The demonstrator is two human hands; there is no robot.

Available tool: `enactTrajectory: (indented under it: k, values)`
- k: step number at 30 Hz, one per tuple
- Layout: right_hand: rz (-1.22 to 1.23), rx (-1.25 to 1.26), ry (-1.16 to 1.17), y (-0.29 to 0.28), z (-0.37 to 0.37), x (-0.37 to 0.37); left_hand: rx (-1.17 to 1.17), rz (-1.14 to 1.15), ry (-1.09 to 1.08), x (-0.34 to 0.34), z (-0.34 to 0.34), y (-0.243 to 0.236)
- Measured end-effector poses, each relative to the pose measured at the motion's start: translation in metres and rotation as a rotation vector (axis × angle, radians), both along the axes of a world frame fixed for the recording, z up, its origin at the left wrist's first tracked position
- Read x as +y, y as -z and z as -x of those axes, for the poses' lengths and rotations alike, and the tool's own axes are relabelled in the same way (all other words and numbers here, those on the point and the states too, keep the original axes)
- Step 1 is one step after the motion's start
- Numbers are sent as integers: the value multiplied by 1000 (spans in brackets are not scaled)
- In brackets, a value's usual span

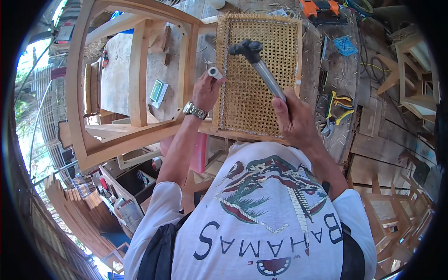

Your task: Installing cane mesh onto a wooden chair seat using glue and a hammer.

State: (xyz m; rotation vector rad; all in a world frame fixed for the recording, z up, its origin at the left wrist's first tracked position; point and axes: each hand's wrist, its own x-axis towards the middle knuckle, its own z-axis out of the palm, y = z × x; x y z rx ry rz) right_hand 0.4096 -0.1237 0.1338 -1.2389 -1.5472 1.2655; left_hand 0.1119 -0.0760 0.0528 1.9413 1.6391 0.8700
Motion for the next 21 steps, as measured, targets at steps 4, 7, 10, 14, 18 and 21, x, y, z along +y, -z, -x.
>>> enactTrajectory:
  k: [4, 7, 10, 14, 18, 21]
  values:
    - [-162, 244, 27, 27, 22, -7, 77, 75, 58, 5, -3, -2]
    - [-161, -101, -37, 52, 29, 5, 155, 58, 114, 10, -12, -17]
    - [-184, -152, -42, 48, 27, -1, 175, 91, 63, 14, -10, -16]
    - [-261, -166, -14, 56, 33, 1, 117, 38, 128, 10, -6, -12]
    - [-97, -188, -77, 48, 21, 6, -93, 122, -36, 5, 10, 4]
    - [66, -81, -10, 31, 6, 3, -348, 28, -107, -7, 16, 17]
